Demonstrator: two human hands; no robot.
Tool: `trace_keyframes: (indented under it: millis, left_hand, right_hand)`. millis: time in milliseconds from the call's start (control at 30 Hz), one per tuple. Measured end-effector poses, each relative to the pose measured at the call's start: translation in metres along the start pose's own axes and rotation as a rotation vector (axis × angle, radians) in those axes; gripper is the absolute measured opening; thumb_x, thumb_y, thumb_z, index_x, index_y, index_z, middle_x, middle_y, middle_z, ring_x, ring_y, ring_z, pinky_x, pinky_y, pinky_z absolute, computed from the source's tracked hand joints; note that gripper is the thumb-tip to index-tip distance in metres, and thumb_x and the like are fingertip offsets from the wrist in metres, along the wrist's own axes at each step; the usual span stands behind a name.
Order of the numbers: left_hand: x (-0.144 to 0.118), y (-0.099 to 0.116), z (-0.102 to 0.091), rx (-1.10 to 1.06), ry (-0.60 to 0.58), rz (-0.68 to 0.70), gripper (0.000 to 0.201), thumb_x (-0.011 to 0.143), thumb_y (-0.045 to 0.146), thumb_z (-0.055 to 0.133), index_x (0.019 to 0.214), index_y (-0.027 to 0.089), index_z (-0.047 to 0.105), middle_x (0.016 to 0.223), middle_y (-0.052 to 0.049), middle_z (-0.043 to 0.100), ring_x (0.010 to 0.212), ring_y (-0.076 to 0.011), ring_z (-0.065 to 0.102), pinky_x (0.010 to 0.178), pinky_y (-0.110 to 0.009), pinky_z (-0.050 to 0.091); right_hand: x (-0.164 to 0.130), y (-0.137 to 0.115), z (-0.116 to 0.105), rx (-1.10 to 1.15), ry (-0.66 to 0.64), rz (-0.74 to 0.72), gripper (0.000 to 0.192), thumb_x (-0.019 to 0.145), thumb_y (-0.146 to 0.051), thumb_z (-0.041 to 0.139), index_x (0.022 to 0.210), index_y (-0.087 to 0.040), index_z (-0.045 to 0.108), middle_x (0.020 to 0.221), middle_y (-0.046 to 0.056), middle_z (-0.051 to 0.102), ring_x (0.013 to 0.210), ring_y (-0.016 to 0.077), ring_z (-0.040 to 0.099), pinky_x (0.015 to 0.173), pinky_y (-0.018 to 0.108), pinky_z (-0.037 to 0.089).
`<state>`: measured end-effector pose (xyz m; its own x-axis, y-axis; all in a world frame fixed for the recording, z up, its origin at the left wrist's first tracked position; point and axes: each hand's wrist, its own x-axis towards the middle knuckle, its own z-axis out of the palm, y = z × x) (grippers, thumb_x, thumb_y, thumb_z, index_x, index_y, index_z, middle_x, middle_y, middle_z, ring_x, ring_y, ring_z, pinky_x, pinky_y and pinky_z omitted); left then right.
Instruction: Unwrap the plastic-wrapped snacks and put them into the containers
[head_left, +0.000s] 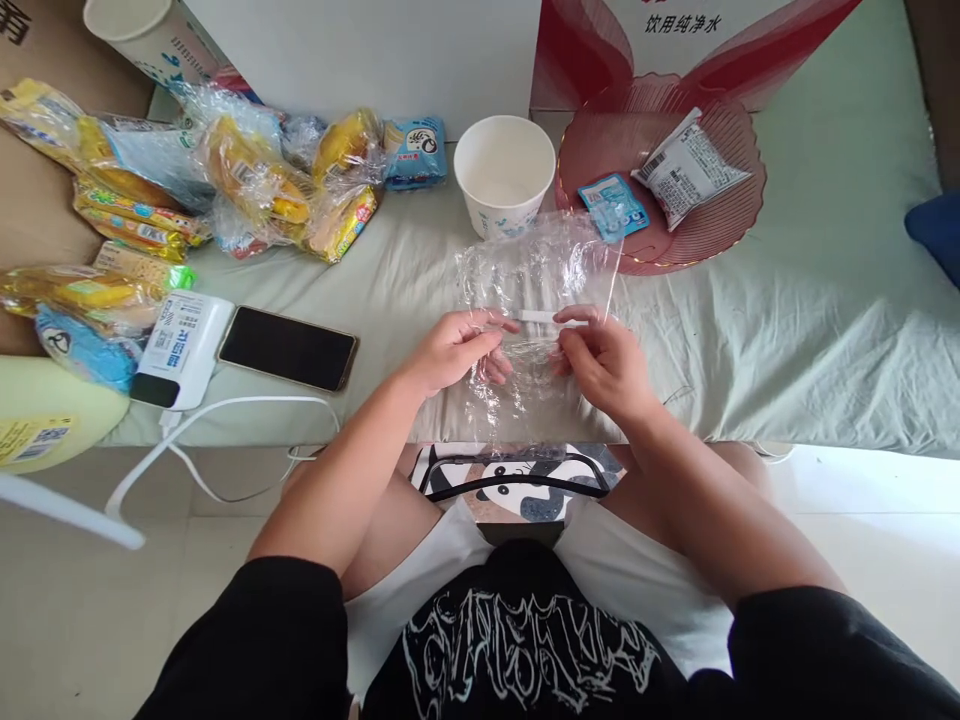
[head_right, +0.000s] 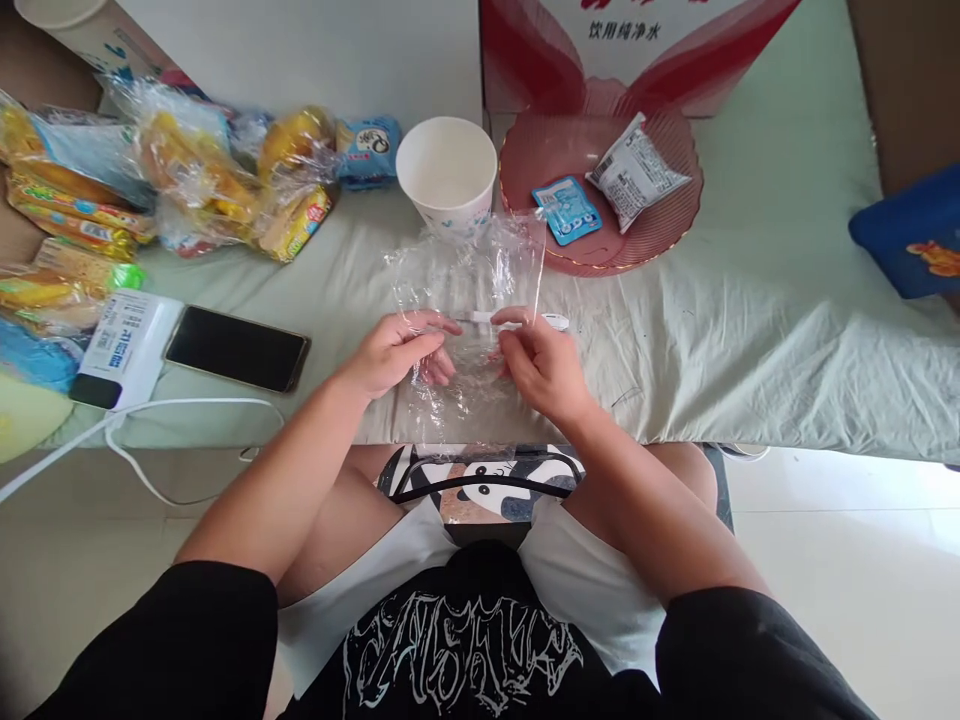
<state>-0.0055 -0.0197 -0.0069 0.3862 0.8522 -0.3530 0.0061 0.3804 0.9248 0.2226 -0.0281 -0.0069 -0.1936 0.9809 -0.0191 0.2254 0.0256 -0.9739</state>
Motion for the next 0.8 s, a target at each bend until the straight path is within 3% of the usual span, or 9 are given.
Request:
trace_keyframes:
  millis: [133, 267, 367, 533, 600, 700, 800]
  left_hand:
    - [-0.001, 0.005, -0.001, -0.111, 0.010, 0.094, 0.036, 0.081, 0.041, 0.081, 0.108, 0.023, 0.067, 0.061, 0.002, 0.072, 0.050, -0.0173, 0.069, 0.049, -0.027, 0.054]
    - [-0.001, 0.006, -0.004, -0.196, 0.009, 0.145, 0.031, 0.070, 0.043, 0.088, 0.075, 0.020, 0.067, 0.065, -0.001, 0.073, 0.053, -0.0155, 0.068, 0.053, -0.028, 0.055]
    - [0.002, 0.007, -0.008, -0.214, 0.029, 0.132, 0.034, 0.061, 0.044, 0.090, 0.063, 0.018, 0.067, 0.066, -0.003, 0.072, 0.054, -0.0159, 0.066, 0.053, -0.030, 0.055]
    - [0.005, 0.009, -0.011, -0.167, 0.187, 0.210, 0.041, 0.076, 0.054, 0.072, 0.059, 0.018, 0.068, 0.069, -0.007, 0.070, 0.063, -0.0177, 0.065, 0.057, -0.031, 0.053]
    - [0.006, 0.009, -0.012, -0.101, 0.269, 0.244, 0.040, 0.076, 0.053, 0.075, 0.060, 0.018, 0.068, 0.068, -0.006, 0.068, 0.064, -0.0162, 0.064, 0.060, -0.029, 0.052]
    - [0.006, 0.007, -0.014, -0.035, 0.310, 0.281, 0.031, 0.065, 0.041, 0.088, 0.064, 0.018, 0.066, 0.069, -0.002, 0.067, 0.064, -0.0129, 0.062, 0.060, -0.026, 0.050]
    - [0.007, 0.005, -0.018, -0.066, 0.299, 0.289, 0.036, 0.059, 0.035, 0.094, 0.076, 0.020, 0.066, 0.078, -0.001, 0.070, 0.064, -0.0126, 0.065, 0.057, -0.024, 0.050]
  right_hand:
    - [-0.001, -0.001, -0.001, -0.021, 0.038, -0.208, 0.022, 0.100, -0.040, 0.061, 0.091, -0.023, 0.073, 0.120, 0.008, 0.071, 0.053, 0.0058, 0.060, 0.052, 0.029, 0.053]
    - [-0.001, 0.000, 0.001, -0.005, 0.105, -0.261, 0.031, 0.099, -0.042, 0.060, 0.079, -0.024, 0.074, 0.115, 0.009, 0.067, 0.060, 0.0089, 0.058, 0.050, 0.030, 0.052]
    - [-0.001, 0.002, -0.002, 0.008, 0.156, -0.314, 0.032, 0.097, -0.040, 0.061, 0.072, -0.026, 0.073, 0.113, 0.008, 0.065, 0.080, 0.0166, 0.065, 0.059, 0.033, 0.055]
    - [0.001, 0.004, -0.011, -0.025, 0.087, -0.296, 0.031, 0.093, -0.040, 0.064, 0.066, -0.025, 0.071, 0.113, 0.009, 0.066, 0.110, 0.0252, 0.067, 0.090, 0.044, 0.059]
    - [0.003, 0.007, -0.011, -0.012, 0.095, -0.224, 0.028, 0.094, -0.038, 0.058, 0.074, -0.024, 0.071, 0.118, 0.009, 0.066, 0.117, 0.0265, 0.066, 0.089, 0.043, 0.059]
    - [0.007, 0.013, -0.008, 0.103, 0.131, -0.092, 0.027, 0.099, -0.043, 0.049, 0.109, -0.028, 0.069, 0.133, 0.009, 0.062, 0.109, 0.0233, 0.070, 0.077, 0.036, 0.060]
    - [0.008, 0.018, -0.004, 0.187, 0.093, -0.034, 0.052, 0.094, -0.052, 0.063, 0.141, -0.035, 0.048, 0.124, 0.007, 0.066, 0.085, 0.0176, 0.071, 0.069, 0.032, 0.059]
